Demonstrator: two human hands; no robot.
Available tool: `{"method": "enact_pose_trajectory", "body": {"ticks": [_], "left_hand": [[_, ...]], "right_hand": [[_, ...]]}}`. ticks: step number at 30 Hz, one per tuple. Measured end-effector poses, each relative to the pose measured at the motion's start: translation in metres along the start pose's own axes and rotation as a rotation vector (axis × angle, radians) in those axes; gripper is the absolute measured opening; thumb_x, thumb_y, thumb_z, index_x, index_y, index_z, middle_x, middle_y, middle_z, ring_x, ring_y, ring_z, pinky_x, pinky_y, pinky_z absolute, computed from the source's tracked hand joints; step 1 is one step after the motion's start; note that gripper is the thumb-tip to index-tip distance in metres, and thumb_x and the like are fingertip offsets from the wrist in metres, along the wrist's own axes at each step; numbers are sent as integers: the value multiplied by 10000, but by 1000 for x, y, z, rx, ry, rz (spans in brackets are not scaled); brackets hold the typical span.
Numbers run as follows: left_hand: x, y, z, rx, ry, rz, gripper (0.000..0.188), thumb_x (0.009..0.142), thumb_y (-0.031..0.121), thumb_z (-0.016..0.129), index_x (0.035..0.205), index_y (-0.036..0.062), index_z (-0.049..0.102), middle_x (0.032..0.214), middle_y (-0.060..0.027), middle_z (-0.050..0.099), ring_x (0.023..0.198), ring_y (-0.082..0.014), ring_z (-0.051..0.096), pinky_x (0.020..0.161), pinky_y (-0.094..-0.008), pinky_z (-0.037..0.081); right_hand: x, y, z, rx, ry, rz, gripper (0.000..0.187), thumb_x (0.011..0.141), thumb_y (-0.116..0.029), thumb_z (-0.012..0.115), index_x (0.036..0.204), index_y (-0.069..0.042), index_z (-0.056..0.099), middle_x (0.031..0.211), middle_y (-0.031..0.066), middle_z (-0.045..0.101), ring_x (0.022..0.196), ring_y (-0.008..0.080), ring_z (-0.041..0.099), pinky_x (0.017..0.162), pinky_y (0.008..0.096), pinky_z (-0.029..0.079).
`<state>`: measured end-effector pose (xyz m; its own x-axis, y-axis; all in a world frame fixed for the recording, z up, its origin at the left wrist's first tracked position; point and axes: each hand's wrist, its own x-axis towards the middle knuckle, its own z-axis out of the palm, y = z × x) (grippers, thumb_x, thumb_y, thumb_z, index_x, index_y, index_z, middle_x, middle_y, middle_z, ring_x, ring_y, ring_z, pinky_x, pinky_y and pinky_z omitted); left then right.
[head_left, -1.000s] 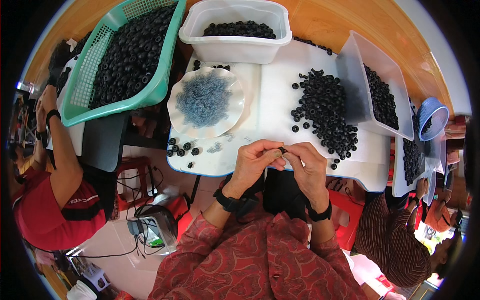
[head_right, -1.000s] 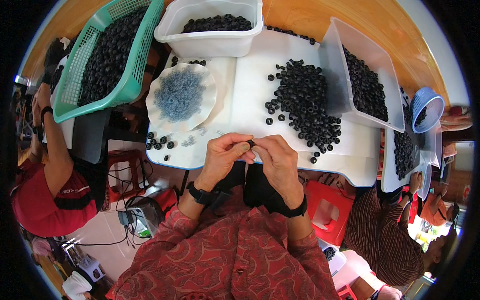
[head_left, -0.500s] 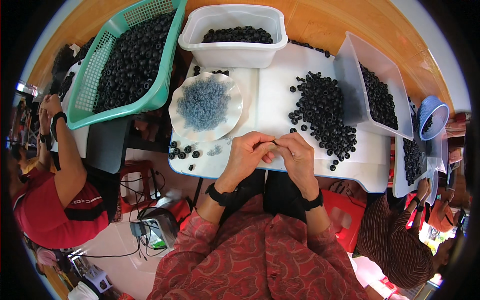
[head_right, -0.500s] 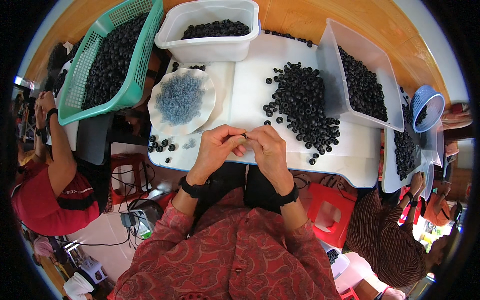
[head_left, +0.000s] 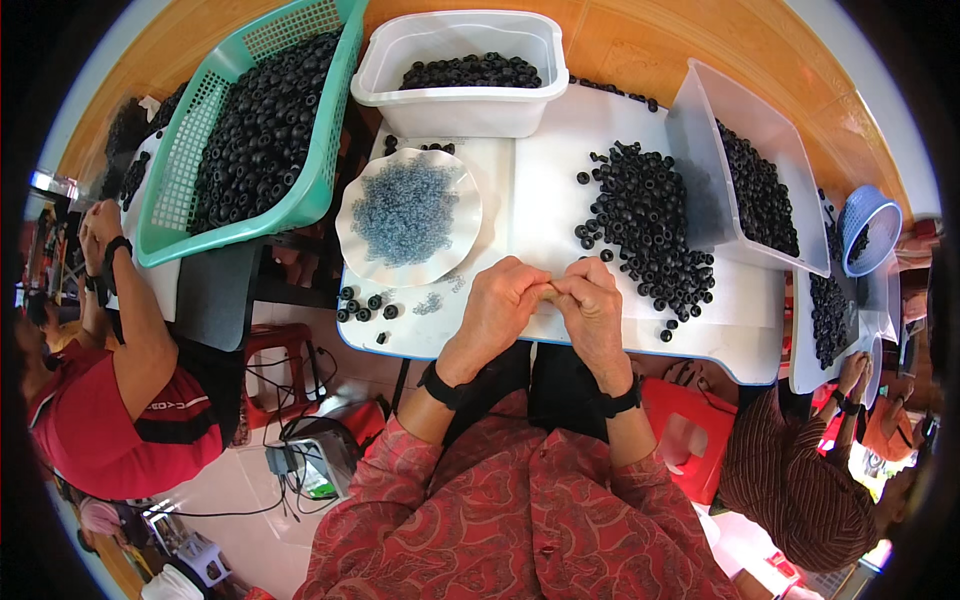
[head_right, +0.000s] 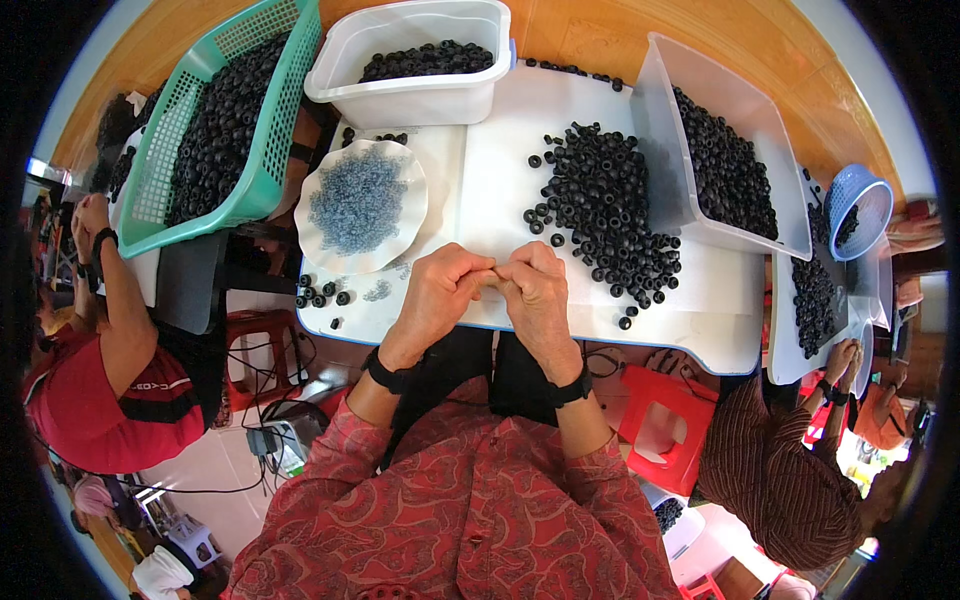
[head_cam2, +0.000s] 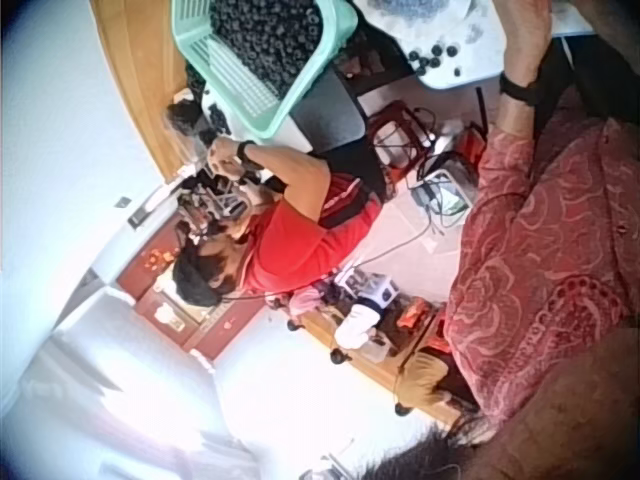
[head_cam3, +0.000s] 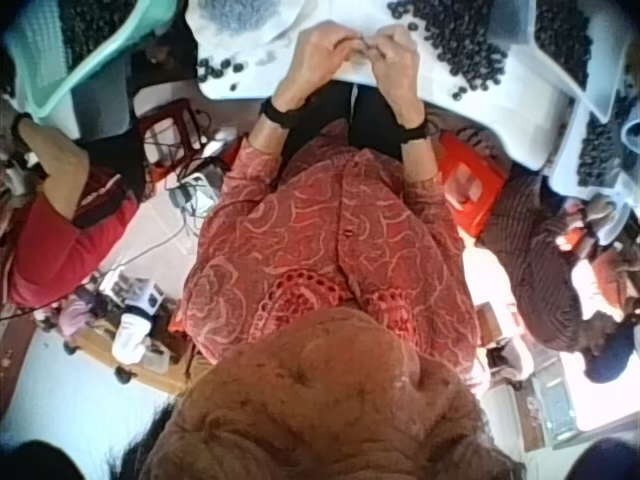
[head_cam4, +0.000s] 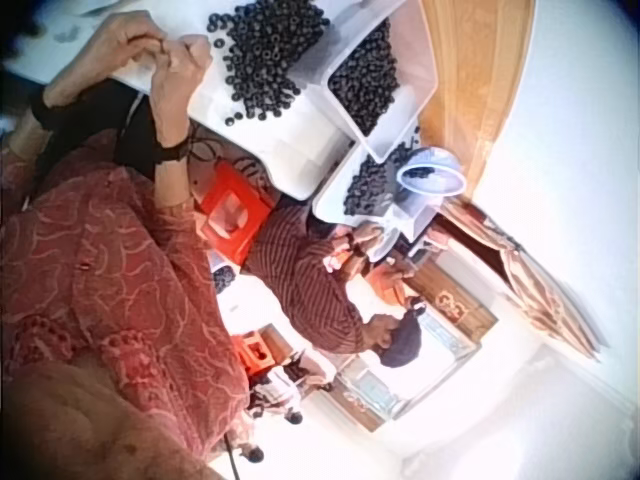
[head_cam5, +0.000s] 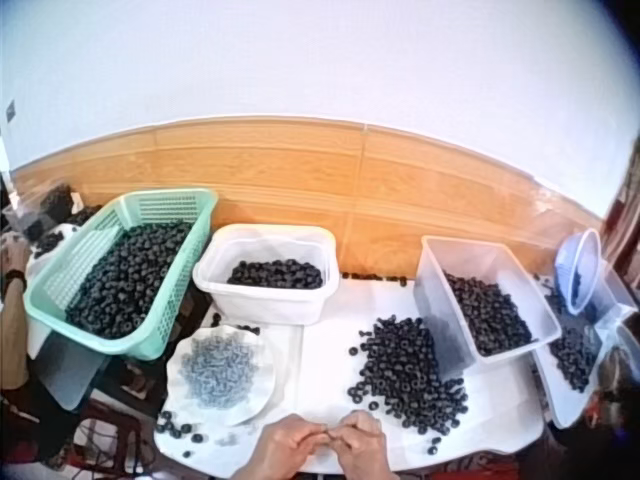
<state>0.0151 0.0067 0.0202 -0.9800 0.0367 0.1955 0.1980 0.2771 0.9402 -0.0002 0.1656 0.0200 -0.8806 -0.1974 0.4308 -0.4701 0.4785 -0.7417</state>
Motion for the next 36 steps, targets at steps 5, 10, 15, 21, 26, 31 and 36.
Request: {"method": "enact_pose_trajectory", "body": {"ticks": [5,10,15,21,26,31,36], "left_hand": [[-4,0,4,108,72,105,125,838,-6,713,962,-1,724,800,-100,628,631,-176,638,553,-290,507],[-5,1,7,140,116,158,162,815,-12,724,976,7,726,816,-102,629,683,-213,643,589,-309,513],[-9,2,10,147,117,174,156,807,42,738,960,33,708,807,-99,604,678,-288,641,591,-370,519],[-7,4,11,209,100,203,171,811,41,729,979,36,702,815,-100,609,679,-297,649,586,-374,521],[-10,1,10,291,73,239,181,810,25,660,989,27,682,856,-120,636,717,-336,658,606,-398,537],[-18,-5,7,146,5,209,224,788,133,668,985,27,678,947,-153,671,751,-366,660,598,-423,534],[-14,-5,7,167,-21,238,234,783,159,681,971,20,683,947,-174,669,754,-365,662,586,-416,537]], "right_hand": [[-1,0,-4,-31,-37,5,144,698,17,781,786,-54,693,789,38,556,769,224,538,671,354,404],[1,-3,-7,-36,-67,-8,147,707,24,771,807,-59,700,815,49,565,778,235,539,695,358,413],[0,-7,-14,-35,-135,30,166,759,115,660,842,-25,691,893,93,589,817,273,572,706,358,462],[-5,-20,-15,22,23,100,168,862,77,608,1010,18,662,1030,142,603,886,285,621,735,361,519],[-2,-50,-3,134,53,-3,217,963,-70,584,1153,18,642,1195,168,603,1052,309,612,929,370,502],[-5,-48,19,121,-166,-147,384,1036,-274,459,1296,-11,564,1350,155,531,1300,346,465,1163,526,252],[-5,-43,21,130,-175,-129,485,1037,-366,422,1365,-18,506,1365,165,521,1322,365,448,1167,529,241]]}}
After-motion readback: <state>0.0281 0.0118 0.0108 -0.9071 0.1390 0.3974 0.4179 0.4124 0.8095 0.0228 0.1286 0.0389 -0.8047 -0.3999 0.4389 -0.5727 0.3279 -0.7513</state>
